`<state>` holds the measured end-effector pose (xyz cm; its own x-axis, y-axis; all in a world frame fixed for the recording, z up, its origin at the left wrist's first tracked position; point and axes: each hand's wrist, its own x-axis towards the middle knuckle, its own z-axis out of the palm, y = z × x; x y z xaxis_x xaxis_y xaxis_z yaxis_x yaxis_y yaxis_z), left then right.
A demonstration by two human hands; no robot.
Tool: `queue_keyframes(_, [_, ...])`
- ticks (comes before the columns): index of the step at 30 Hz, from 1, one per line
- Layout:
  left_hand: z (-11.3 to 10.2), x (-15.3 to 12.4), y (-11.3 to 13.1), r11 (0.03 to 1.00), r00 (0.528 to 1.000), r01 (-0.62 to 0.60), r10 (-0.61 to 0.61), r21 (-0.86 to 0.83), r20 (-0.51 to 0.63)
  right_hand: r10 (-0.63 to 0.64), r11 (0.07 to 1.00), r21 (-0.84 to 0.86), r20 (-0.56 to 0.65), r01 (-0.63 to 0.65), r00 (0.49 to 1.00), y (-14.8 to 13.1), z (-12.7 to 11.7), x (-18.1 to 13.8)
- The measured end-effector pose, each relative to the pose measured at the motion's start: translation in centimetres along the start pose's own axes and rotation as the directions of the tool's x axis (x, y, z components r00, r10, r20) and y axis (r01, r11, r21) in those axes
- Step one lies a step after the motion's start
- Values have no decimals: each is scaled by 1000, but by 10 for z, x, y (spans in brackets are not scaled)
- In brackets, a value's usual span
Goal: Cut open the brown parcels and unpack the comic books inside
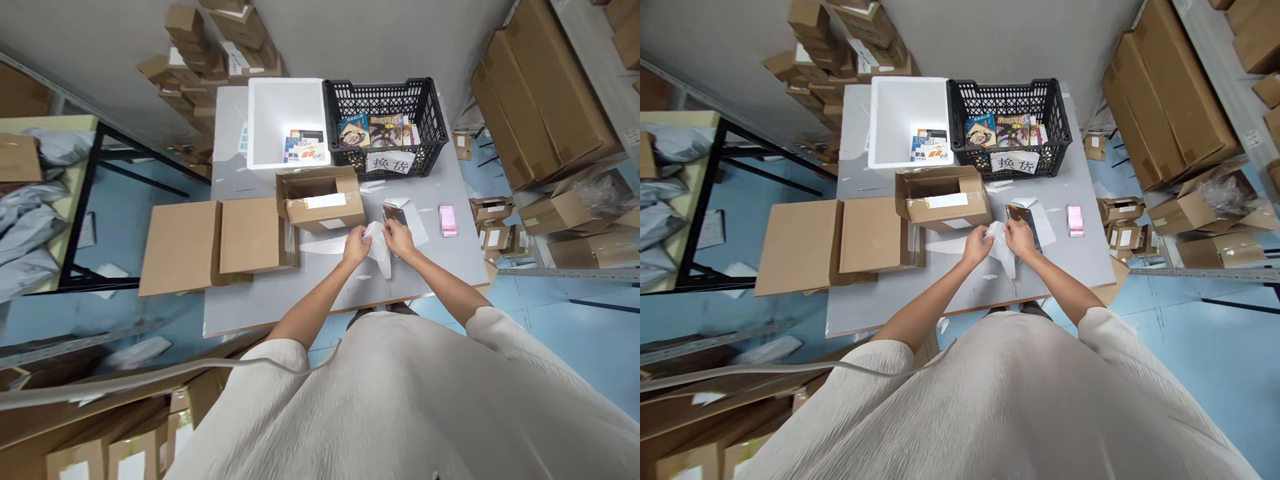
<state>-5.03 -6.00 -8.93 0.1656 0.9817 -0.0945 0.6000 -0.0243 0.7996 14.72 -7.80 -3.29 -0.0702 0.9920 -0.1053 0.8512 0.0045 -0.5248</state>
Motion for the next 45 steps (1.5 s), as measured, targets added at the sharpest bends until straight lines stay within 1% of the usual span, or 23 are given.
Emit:
queue_keyframes(3, [-1, 1, 3, 994, 999, -41, 42, -100, 2, -58, 996, 70, -45, 62, 997, -9, 1, 2])
queue_keyframes(5, [-2, 2, 6, 986, 995, -96, 99, -136, 9, -83, 990, 111, -66, 90, 994, -16, 2, 2])
queue_keyframes(8, [-3, 7, 10, 974, 980, -193, 196, -115, 16, -107, 977, 180, -65, 117, 992, -25, 3, 4])
queue_keyframes(10, [-4, 10, 11, 979, 981, -191, 193, -75, 9, -99, 960, 256, -68, 114, 993, -25, 4, 6])
queue_keyframes(12, [-6, 10, 9, 990, 991, -136, 137, -35, -2, -21, 940, 339, -94, 52, 995, -19, 7, 7])
queue_keyframes(14, [-8, 6, 6, 996, 996, -86, 86, -13, -12, 111, 921, 384, -92, -67, 990, -7, 13, 7])
queue_keyframes(15, [-10, 4, 5, 998, 997, -69, 69, -11, -15, 169, 915, 380, -60, -134, 984, 0, 16, 5])
queue_keyframes(16, [-11, 1, 3, 998, 998, -55, 55, -14, -17, 204, 916, 351, 1, -192, 979, 7, 20, 3])
queue_keyframes(18, [-15, -4, 1, 999, 1000, -23, 23, -27, -18, 249, 926, 268, 101, -267, 963, 18, 28, -2])
queue_keyframes(20, [-19, -8, -1, 998, 1000, 24, -25, -50, -18, 286, 925, 209, 166, -317, 944, 23, 36, -7])
queue_keyframes(22, [-21, -12, -2, 992, 996, 87, -89, -86, -18, 310, 918, 185, 214, -350, 926, 21, 43, -10])
queue_keyframes(24, [-22, -15, -1, 980, 988, 154, -156, -129, -7, 315, 916, 176, 244, -361, 917, 16, 50, -10])
queue_keyframes(26, [-22, -17, -1, 964, 978, 207, -209, -166, 4, 311, 919, 169, 247, -357, 918, 9, 55, -8])
queue_keyframes(30, [-21, -19, 0, 947, 970, 238, -243, -217, 6, 332, 920, 133, 234, -369, 914, 1, 59, -1])
queue_keyframes(35, [-21, -17, -1, 946, 975, 220, -222, -238, 20, 346, 926, 61, 255, -372, 903, -6, 49, -1])
queue_keyframes(39, [-21, -16, 2, 951, 978, 208, -209, -229, 22, 318, 947, -56, 284, -316, 905, -18, 37, -3])
queue_keyframes(42, [-24, -17, 8, 956, 978, 204, -208, -209, 2, 321, 944, -153, 235, -292, 917, -22, 26, -3])
queue_keyframes(45, [-30, -17, 14, 965, 980, 193, -199, -179, -12, 330, 931, -218, 168, -292, 929, -13, 6, -2])
